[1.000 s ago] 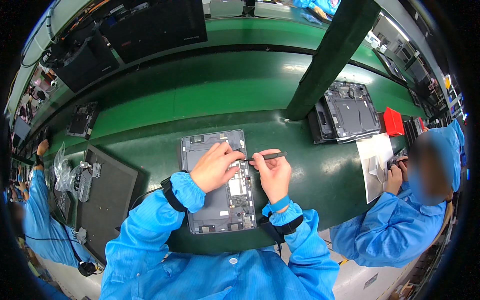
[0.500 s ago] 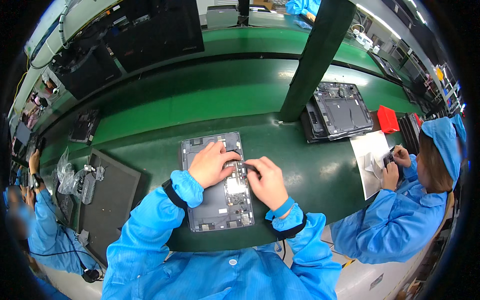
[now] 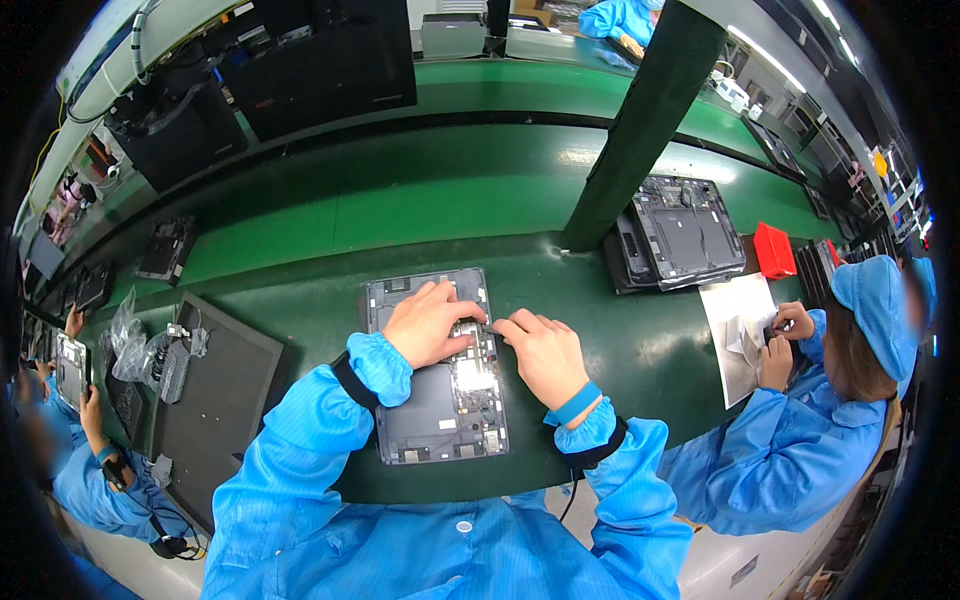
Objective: Assembling components into electronic tablet devices on a factory production line.
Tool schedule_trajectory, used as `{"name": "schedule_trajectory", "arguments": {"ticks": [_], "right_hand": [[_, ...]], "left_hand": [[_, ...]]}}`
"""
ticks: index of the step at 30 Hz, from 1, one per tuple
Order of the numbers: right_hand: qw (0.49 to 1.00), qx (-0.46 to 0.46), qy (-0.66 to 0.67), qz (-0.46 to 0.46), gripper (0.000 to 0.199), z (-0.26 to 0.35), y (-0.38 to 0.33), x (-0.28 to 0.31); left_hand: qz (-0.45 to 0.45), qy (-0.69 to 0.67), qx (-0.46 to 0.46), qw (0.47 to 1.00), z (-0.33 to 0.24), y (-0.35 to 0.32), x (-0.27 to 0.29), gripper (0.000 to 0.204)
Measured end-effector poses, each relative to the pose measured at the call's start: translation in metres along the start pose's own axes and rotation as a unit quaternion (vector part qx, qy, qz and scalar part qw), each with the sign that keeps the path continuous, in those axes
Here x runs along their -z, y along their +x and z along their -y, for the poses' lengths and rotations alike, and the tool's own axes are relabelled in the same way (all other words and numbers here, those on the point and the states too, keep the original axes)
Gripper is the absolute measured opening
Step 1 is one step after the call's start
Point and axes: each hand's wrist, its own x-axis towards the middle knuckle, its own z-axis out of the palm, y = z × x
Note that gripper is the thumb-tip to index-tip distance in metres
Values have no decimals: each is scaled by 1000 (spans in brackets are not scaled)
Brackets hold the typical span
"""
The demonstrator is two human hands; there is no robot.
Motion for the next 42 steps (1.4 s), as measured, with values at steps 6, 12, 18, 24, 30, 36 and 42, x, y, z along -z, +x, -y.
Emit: {"name": "schedule_trajectory", "arguments": {"ticks": [6, 12, 18, 24, 30, 36, 42], "right_hand": [[1000, 3, -16, -11, 24, 3, 10, -3], [999, 12, -34, -4, 25, 2, 12, -4], [996, 42, -69, -24, 22, 9, 9, -10], [999, -25, -37, -20, 15, 15, 3, -11], [881, -268, 390, 25, 27, 7, -44, -15], [946, -150, 285, 43, 33, 12, -27, -30], [778, -267, 568, 18, 36, 1, -13, -63]], "left_hand": [[-33, 1, -22, 999, 5, -2, -4, 30], [-42, -5, -27, 999, 5, -2, -5, 31], [-51, 4, -28, 998, 5, -3, -8, 32], [-115, 11, -49, 992, -1, -16, -10, 35], [-318, -62, 217, 921, 34, -114, 1, 22], [-251, -110, 208, 939, 42, -114, -32, 38], [-266, -531, 259, 762, 82, -53, -15, 47]]}}
